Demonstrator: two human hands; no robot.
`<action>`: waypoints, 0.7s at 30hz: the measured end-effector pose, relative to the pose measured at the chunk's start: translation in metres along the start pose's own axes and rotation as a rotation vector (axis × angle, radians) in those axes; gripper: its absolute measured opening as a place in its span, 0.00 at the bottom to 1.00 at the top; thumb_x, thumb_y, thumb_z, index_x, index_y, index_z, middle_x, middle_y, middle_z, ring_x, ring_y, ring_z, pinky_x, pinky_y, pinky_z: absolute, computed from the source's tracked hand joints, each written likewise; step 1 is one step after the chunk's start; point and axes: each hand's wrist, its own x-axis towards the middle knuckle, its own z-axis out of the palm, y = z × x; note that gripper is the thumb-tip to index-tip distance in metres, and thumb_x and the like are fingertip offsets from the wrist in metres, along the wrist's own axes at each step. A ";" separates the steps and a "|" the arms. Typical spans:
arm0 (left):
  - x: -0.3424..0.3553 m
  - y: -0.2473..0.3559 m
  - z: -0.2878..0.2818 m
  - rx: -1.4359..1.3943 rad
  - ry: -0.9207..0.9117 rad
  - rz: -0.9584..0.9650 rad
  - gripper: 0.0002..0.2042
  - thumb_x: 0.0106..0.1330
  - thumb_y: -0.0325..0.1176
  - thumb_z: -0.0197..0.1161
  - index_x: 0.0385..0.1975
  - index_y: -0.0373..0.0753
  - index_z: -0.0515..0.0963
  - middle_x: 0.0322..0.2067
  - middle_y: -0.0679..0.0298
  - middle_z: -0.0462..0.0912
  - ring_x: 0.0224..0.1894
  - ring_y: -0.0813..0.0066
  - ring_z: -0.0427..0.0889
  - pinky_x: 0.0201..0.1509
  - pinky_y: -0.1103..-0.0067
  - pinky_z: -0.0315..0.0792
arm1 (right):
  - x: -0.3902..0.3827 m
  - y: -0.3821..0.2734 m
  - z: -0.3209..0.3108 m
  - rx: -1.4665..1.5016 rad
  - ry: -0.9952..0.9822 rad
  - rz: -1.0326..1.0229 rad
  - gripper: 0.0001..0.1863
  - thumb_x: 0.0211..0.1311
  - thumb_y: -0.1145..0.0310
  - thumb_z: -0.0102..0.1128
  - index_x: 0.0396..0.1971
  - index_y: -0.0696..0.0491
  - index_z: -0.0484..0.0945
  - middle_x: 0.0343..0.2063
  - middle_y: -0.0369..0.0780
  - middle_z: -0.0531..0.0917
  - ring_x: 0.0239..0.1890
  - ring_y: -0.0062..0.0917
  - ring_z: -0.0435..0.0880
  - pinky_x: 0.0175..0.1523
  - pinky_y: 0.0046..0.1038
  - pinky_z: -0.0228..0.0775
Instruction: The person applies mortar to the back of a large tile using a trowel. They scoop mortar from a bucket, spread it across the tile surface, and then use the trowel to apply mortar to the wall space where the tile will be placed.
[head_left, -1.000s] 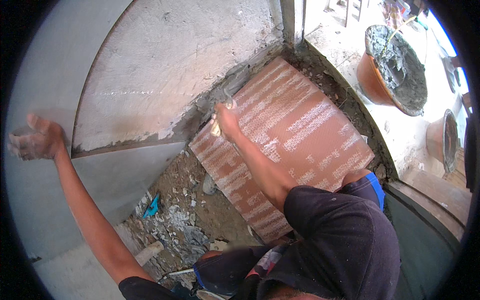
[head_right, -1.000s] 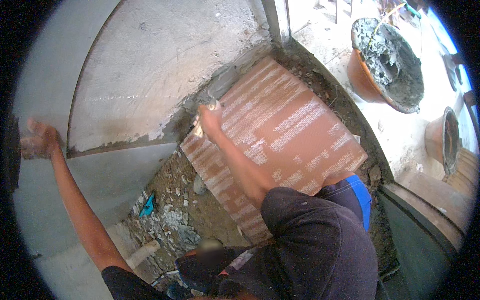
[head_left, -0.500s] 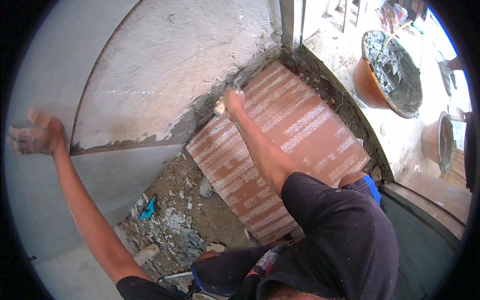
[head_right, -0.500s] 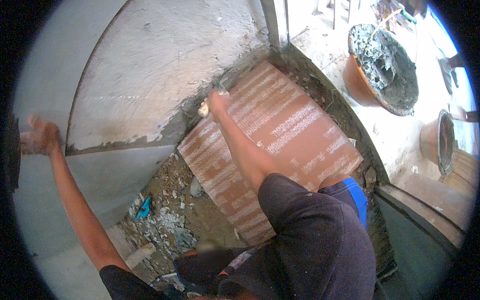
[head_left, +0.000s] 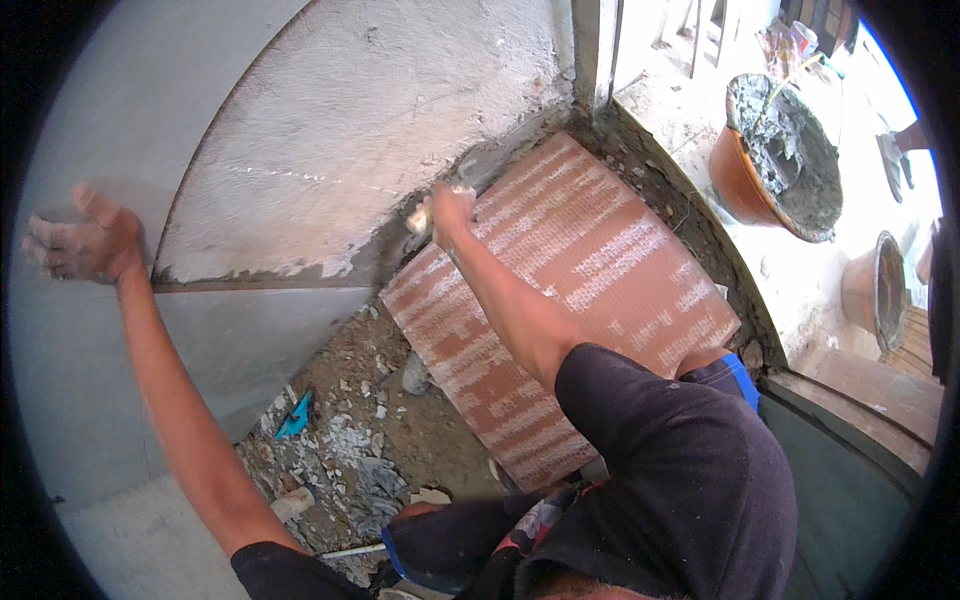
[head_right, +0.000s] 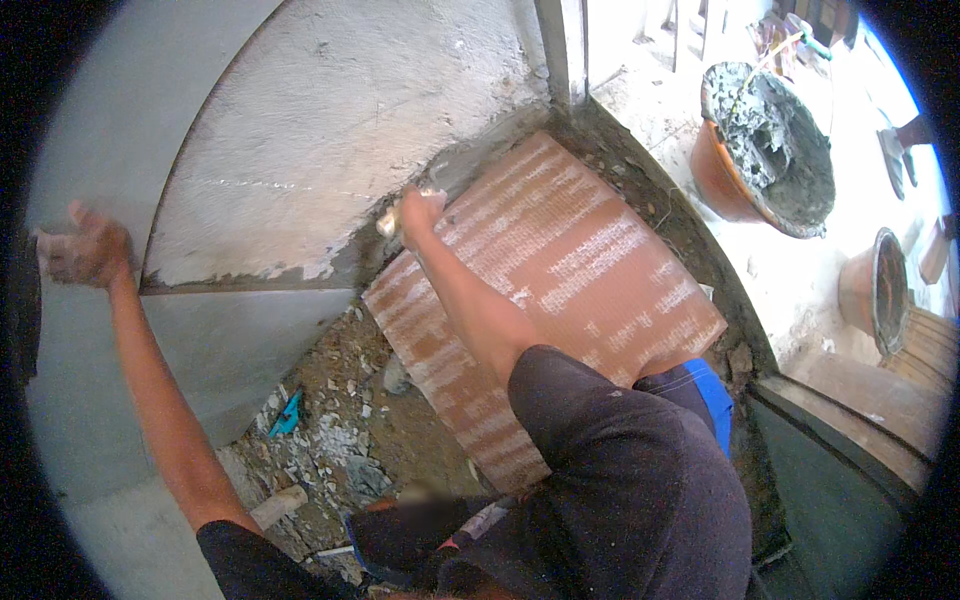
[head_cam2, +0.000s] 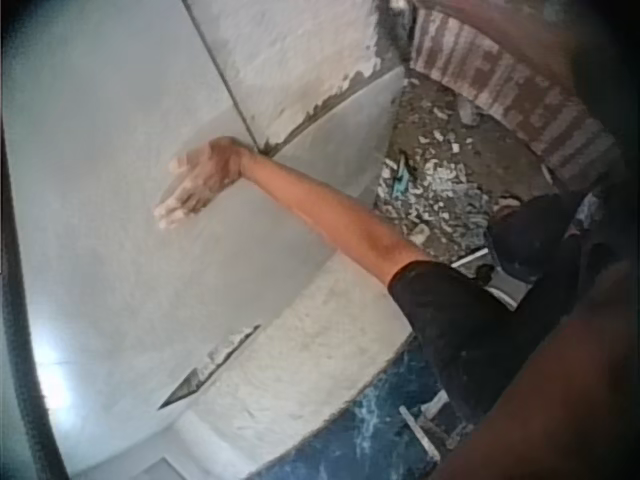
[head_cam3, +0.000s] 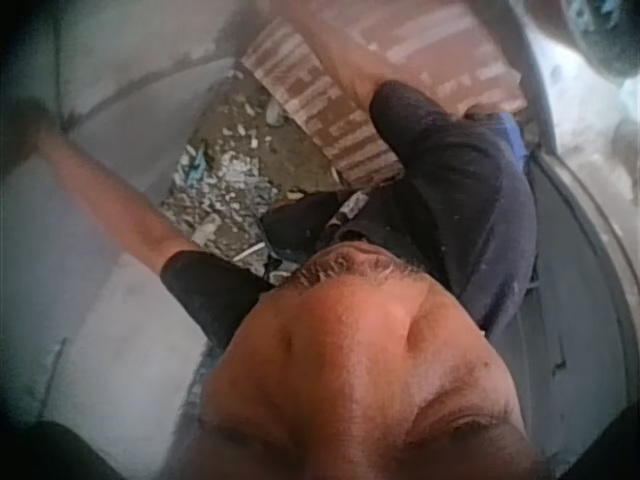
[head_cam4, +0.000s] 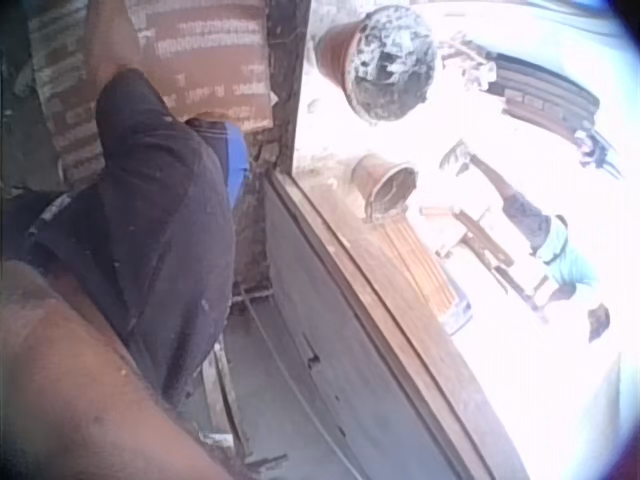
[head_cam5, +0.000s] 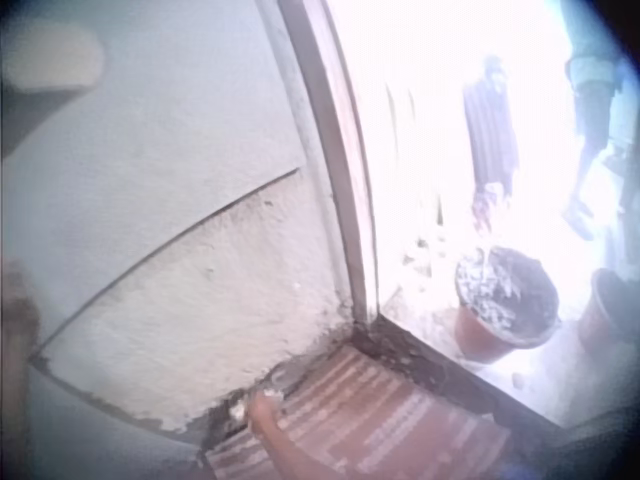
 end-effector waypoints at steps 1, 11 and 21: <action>0.005 0.007 0.005 -0.022 0.021 0.010 0.40 0.67 0.63 0.46 0.66 0.31 0.55 0.65 0.37 0.54 0.69 0.40 0.50 0.70 0.49 0.41 | 0.012 -0.008 0.006 -0.048 0.050 -0.030 0.16 0.56 0.71 0.59 0.41 0.63 0.70 0.26 0.42 0.77 0.23 0.25 0.78 0.25 0.32 0.71; -0.006 -0.011 -0.026 0.027 0.014 0.039 0.40 0.66 0.64 0.46 0.65 0.32 0.57 0.64 0.38 0.55 0.69 0.41 0.49 0.70 0.49 0.42 | -0.159 -0.028 -0.012 -0.008 -0.401 0.101 0.18 0.53 0.71 0.59 0.44 0.60 0.72 0.31 0.45 0.80 0.29 0.30 0.80 0.36 0.35 0.74; -0.017 -0.032 0.003 0.102 0.045 0.021 0.40 0.66 0.67 0.44 0.65 0.37 0.59 0.63 0.43 0.60 0.66 0.41 0.59 0.67 0.49 0.51 | -0.180 -0.267 -0.101 -1.399 -0.752 -0.200 0.12 0.54 0.70 0.63 0.35 0.61 0.73 0.22 0.41 0.78 0.26 0.21 0.80 0.27 0.29 0.73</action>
